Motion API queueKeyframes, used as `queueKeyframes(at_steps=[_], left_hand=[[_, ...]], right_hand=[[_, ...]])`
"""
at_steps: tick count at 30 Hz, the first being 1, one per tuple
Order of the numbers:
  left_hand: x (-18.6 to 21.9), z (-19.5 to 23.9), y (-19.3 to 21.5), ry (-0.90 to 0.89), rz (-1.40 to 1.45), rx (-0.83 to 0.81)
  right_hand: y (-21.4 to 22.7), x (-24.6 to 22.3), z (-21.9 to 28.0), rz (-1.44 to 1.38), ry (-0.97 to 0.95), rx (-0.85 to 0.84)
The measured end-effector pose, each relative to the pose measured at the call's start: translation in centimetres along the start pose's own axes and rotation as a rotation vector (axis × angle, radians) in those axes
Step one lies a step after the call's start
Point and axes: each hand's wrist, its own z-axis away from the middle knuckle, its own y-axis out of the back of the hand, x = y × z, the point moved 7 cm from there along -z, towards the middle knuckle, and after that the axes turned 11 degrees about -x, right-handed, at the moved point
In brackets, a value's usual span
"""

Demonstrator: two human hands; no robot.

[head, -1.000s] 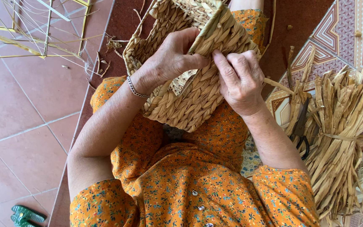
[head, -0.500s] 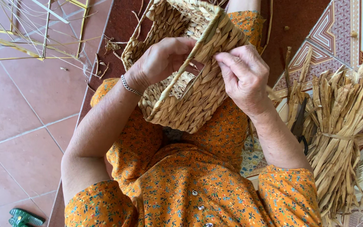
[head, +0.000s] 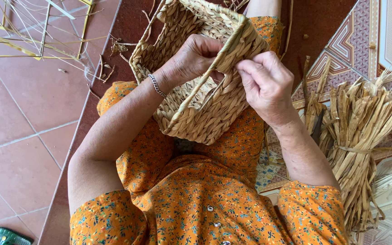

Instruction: The person sits on the floor and weaves a rectangular basket using dried palm leaves. They interlace the leaves by hand, trim excess strands with scissors, and periodically rotate the basket to continue the weave. The basket is held and inspected at the end.

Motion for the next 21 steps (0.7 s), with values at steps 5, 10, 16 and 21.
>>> queueKeyframes(at_steps=[5,10,16,21], left_hand=[[-0.1,0.4,0.0,-0.036,0.023,0.028],[-0.1,0.3,-0.1,-0.050,-0.039,0.020],[-0.5,0.0,0.0,-0.052,-0.011,0.026],[-1.4,0.7,-0.3,-0.026,0.043,0.073]], right_hand=[[0.4,0.4,-0.4,-0.204,-0.087,0.079],[0.6,0.3,-1.2,-0.266,-0.226,0.071],[1.0,-0.7,-1.5,-0.209,-0.218,-0.011],[1.8,-0.1,-0.5,-0.342,-0.279,-0.109]])
